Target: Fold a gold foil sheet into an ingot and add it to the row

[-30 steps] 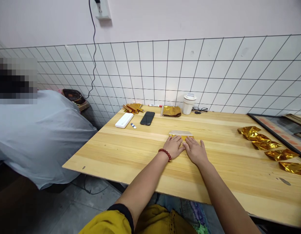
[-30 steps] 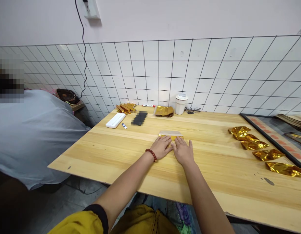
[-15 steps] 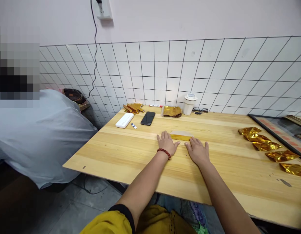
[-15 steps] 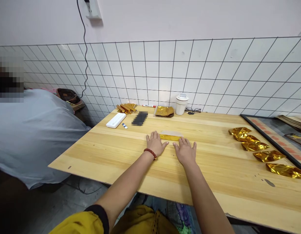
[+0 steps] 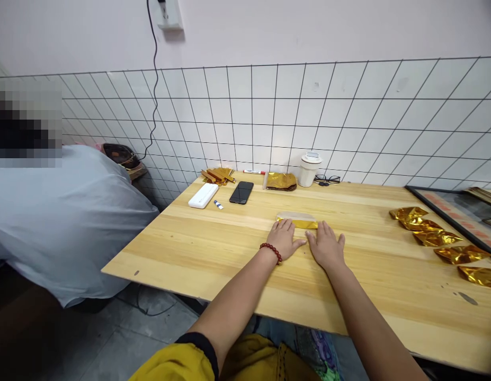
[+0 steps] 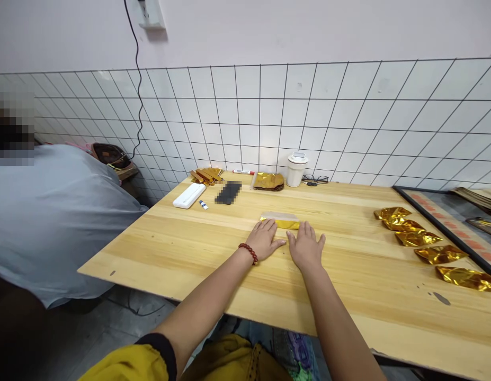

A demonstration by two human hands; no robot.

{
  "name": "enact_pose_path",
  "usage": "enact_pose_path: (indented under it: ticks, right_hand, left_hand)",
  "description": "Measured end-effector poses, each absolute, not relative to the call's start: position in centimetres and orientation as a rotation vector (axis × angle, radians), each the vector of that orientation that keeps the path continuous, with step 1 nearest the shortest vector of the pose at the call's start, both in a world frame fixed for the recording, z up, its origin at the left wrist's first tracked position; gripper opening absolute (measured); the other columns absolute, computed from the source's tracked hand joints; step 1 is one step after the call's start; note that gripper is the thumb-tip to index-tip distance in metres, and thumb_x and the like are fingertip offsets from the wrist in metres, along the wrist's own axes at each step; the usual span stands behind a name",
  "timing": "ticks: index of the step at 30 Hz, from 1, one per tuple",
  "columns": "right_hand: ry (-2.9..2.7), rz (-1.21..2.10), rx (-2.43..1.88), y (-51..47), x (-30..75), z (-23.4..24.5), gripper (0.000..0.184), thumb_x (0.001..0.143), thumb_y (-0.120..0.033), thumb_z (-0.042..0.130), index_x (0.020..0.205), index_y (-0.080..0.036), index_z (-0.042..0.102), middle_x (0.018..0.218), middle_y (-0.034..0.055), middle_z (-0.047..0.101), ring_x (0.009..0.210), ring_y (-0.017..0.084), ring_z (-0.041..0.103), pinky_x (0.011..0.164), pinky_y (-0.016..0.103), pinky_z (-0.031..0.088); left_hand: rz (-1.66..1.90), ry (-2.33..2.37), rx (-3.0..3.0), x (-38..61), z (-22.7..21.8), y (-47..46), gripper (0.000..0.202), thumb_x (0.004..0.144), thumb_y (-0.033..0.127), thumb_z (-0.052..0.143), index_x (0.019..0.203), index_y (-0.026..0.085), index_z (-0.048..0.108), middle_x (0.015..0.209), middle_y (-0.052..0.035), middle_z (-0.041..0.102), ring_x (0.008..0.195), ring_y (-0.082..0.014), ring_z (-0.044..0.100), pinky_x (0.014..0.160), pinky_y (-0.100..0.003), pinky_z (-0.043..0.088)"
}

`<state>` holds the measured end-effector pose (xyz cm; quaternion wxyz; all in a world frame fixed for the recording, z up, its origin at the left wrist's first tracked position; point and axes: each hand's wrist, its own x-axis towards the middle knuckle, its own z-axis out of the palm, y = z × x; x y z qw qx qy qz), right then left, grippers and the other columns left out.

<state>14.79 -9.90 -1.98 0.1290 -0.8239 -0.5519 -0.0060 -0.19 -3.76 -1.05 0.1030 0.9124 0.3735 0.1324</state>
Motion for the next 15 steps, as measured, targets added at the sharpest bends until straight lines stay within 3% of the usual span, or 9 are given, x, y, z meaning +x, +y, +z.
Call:
enact_pose_path:
  ticks: [2, 4, 10, 15]
  right_hand:
    - [-1.74, -0.048, -2.257, -9.98, 14.9, -1.99, 0.06, 0.1, -0.043, 0.025, 0.151, -0.013, 0.029, 0.159, 0.0132, 0.026, 0.145, 0.025, 0.025, 0.116, 0.053, 0.016]
    - [-1.929, -0.017, -2.128, -10.05, 14.87, -1.98, 0.055, 0.101, -0.04, 0.024, 0.149, -0.016, 0.035, 0.159, 0.0093, 0.028, 0.146, 0.022, 0.025, 0.117, 0.049, 0.016]
    - [-1.95, 0.048, -2.161, -9.87, 14.15, -1.97, 0.052, 0.102, -0.042, 0.022, 0.141, -0.02, 0.048, 0.152, 0.0088, 0.04, 0.142, 0.022, 0.035, 0.116, 0.054, 0.016]
    - [-1.82, 0.024, -2.221, -9.86, 14.11, -1.79, 0.05, 0.102, -0.042, 0.023, 0.137, -0.02, 0.053, 0.15, 0.0096, 0.044, 0.14, 0.023, 0.038, 0.115, 0.056, 0.014]
  left_hand:
    - [0.391, 1.103, 2.7, -0.17, -1.13, -3.7, 0.06, 0.094, 0.051, 0.039, 0.14, 0.014, 0.046, 0.153, -0.015, 0.039, 0.143, -0.0273, 0.032, 0.119, -0.046, 0.024]
    - [0.373, 1.104, 2.7, -0.14, -1.2, -3.69, 0.06, 0.094, 0.049, 0.039, 0.141, 0.012, 0.045, 0.153, -0.0152, 0.038, 0.144, -0.0273, 0.031, 0.119, -0.046, 0.022]
    - [0.397, 1.156, 2.681, 0.08, -1.16, -3.89, 0.054, 0.096, 0.04, 0.035, 0.14, 0.011, 0.046, 0.152, -0.0146, 0.04, 0.143, -0.0253, 0.031, 0.119, -0.044, 0.024]
    - [0.43, 1.228, 2.641, 0.16, -0.75, -4.12, 0.054, 0.096, 0.046, 0.037, 0.136, 0.012, 0.05, 0.151, -0.0155, 0.042, 0.141, -0.0255, 0.035, 0.118, -0.042, 0.026]
